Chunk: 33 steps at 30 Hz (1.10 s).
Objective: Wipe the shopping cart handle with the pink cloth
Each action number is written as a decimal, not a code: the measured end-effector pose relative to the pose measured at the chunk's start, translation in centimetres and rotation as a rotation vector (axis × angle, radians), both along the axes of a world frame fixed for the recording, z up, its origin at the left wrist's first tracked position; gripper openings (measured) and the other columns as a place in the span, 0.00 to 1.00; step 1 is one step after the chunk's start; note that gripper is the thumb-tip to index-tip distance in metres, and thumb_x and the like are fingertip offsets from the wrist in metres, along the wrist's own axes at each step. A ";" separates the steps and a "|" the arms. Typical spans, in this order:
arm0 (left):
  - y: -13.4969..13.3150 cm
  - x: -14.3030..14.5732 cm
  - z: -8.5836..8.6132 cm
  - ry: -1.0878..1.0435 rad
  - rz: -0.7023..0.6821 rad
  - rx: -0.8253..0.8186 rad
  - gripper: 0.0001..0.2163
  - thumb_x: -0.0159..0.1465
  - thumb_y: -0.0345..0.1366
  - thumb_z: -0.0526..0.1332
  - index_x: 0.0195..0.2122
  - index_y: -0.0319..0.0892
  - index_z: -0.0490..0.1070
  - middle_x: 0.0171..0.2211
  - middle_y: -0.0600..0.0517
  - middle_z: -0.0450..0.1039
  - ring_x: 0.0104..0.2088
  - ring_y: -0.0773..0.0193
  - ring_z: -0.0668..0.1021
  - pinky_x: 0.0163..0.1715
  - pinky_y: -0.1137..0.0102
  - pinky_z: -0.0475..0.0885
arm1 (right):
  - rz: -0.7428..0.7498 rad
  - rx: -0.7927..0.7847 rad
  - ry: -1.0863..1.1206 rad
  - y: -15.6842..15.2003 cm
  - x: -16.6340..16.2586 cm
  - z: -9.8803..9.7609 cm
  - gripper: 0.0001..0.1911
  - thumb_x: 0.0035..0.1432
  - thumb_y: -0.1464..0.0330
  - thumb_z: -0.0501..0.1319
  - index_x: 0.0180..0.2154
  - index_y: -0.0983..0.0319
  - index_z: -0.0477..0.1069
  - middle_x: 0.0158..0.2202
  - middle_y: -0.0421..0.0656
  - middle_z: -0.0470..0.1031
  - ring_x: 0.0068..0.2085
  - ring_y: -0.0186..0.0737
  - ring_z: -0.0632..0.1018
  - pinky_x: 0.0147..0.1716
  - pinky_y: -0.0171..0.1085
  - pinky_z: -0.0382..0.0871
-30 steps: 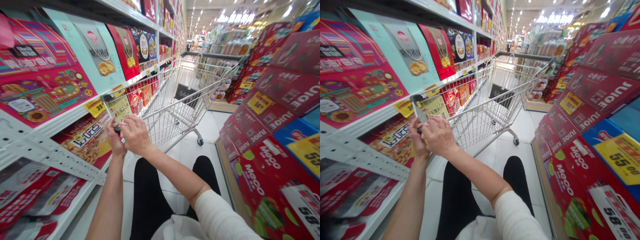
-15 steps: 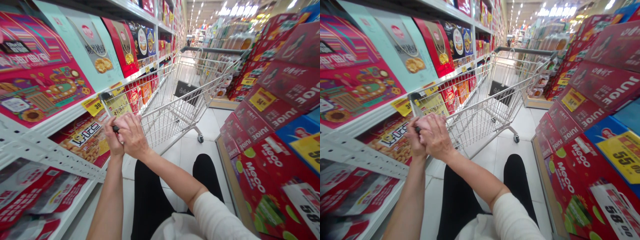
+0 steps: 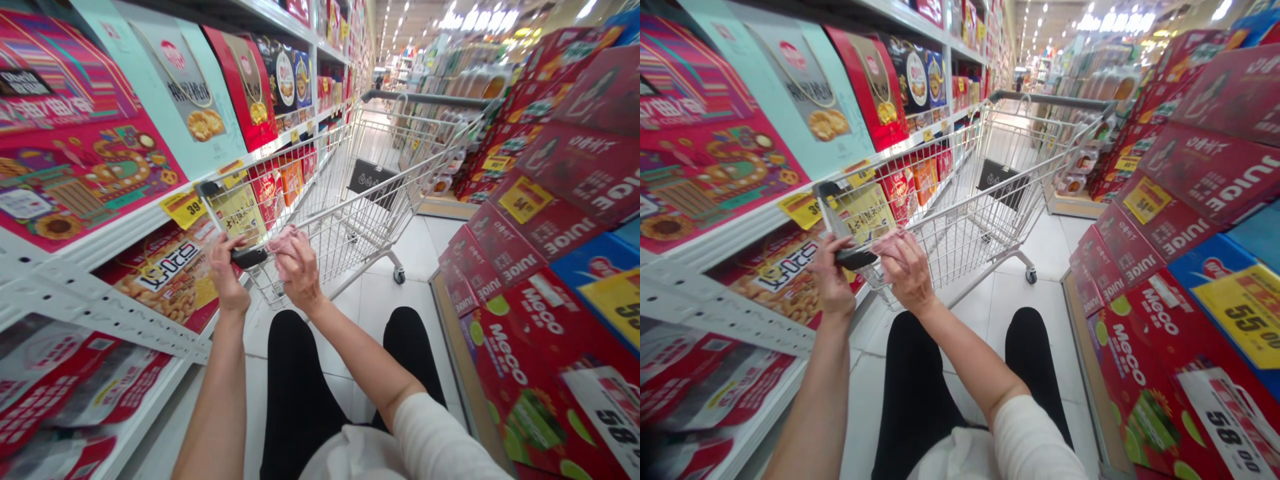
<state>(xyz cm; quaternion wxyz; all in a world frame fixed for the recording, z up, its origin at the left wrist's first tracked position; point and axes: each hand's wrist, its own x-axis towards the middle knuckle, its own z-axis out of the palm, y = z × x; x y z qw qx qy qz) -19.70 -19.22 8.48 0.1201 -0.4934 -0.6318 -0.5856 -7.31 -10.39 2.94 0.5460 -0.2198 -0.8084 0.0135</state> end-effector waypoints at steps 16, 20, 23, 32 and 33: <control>2.4 4.4 2.6 0.128 0.166 -0.097 0.34 0.74 0.60 0.37 0.38 0.44 0.78 0.38 0.43 0.77 0.49 0.46 0.73 0.64 0.43 0.55 | 0.038 0.068 -0.046 2.1 1.0 -2.5 0.17 0.71 0.70 0.59 0.57 0.52 0.79 0.63 0.45 0.77 0.71 0.47 0.71 0.74 0.54 0.66; 2.6 4.4 1.9 0.143 0.147 -0.097 0.36 0.73 0.62 0.35 0.39 0.44 0.77 0.39 0.42 0.76 0.49 0.46 0.70 0.63 0.43 0.52 | 0.070 0.067 -0.130 2.7 0.1 -2.5 0.17 0.72 0.69 0.59 0.57 0.52 0.79 0.63 0.45 0.77 0.70 0.45 0.72 0.75 0.54 0.63; 2.7 4.1 1.8 0.161 0.164 -0.068 0.37 0.72 0.64 0.35 0.38 0.45 0.78 0.36 0.44 0.76 0.46 0.47 0.70 0.61 0.43 0.53 | 0.040 0.059 -0.100 2.5 0.2 -4.4 0.15 0.71 0.70 0.60 0.54 0.55 0.81 0.58 0.47 0.81 0.67 0.46 0.75 0.73 0.53 0.67; 4.2 3.9 0.5 0.232 0.329 0.056 0.37 0.73 0.63 0.35 0.35 0.45 0.78 0.31 0.46 0.75 0.44 0.50 0.73 0.56 0.43 0.59 | 0.023 -0.019 0.016 2.7 2.0 -4.6 0.17 0.72 0.71 0.57 0.55 0.55 0.79 0.63 0.48 0.76 0.72 0.49 0.69 0.74 0.60 0.64; 4.3 4.0 0.4 0.236 0.345 0.064 0.37 0.74 0.62 0.36 0.35 0.44 0.78 0.31 0.46 0.75 0.44 0.50 0.73 0.56 0.43 0.59 | 0.009 -0.030 0.035 3.0 1.8 -3.8 0.19 0.72 0.71 0.55 0.57 0.54 0.79 0.64 0.47 0.75 0.74 0.49 0.66 0.75 0.61 0.62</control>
